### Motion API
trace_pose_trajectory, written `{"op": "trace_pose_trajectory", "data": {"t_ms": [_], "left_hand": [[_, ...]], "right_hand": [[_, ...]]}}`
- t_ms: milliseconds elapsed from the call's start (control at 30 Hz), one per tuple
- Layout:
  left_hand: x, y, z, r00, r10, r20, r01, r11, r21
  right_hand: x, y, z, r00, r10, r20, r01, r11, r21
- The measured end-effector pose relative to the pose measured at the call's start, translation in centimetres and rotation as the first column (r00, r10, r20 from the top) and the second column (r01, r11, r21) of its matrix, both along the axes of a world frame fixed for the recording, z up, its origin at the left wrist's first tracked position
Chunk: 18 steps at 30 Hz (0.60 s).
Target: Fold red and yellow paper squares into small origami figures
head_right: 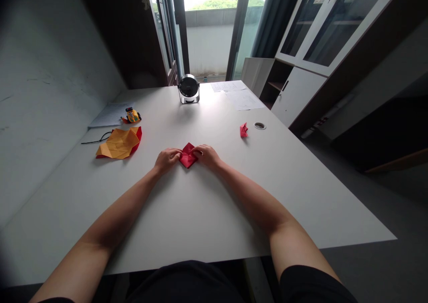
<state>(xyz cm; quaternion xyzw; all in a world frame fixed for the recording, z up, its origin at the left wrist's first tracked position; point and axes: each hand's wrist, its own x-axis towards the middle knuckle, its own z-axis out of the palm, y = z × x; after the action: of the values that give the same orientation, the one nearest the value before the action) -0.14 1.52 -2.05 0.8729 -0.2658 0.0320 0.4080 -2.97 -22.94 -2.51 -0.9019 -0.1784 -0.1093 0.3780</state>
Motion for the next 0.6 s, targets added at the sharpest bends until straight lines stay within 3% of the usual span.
{"op": "trace_pose_trajectory", "data": {"t_ms": [167,267,400,600], "left_hand": [[-0.1,-0.3,-0.7,0.987,-0.141,0.080,0.129,0.982,0.138],[0.2,-0.3,-1.5,0.984,-0.166,0.071,0.147,0.963,0.224],[0.5,-0.2,-2.0,0.983,-0.184,0.024,0.170,0.944,0.283],[0.0,-0.2,-0.9,0.963,-0.270,0.022,0.253,0.926,0.281]], "right_hand": [[-0.3,0.3,-0.4,0.997,0.014,0.077,0.009,0.957,-0.291],[-0.4,0.3,-0.5,0.998,-0.014,0.060,0.037,0.917,-0.397],[-0.4,0.4,-0.7,0.998,-0.039,0.046,0.056,0.886,-0.460],[-0.6,0.4,-0.6,1.000,-0.030,-0.009,0.021,0.877,-0.480]]}}
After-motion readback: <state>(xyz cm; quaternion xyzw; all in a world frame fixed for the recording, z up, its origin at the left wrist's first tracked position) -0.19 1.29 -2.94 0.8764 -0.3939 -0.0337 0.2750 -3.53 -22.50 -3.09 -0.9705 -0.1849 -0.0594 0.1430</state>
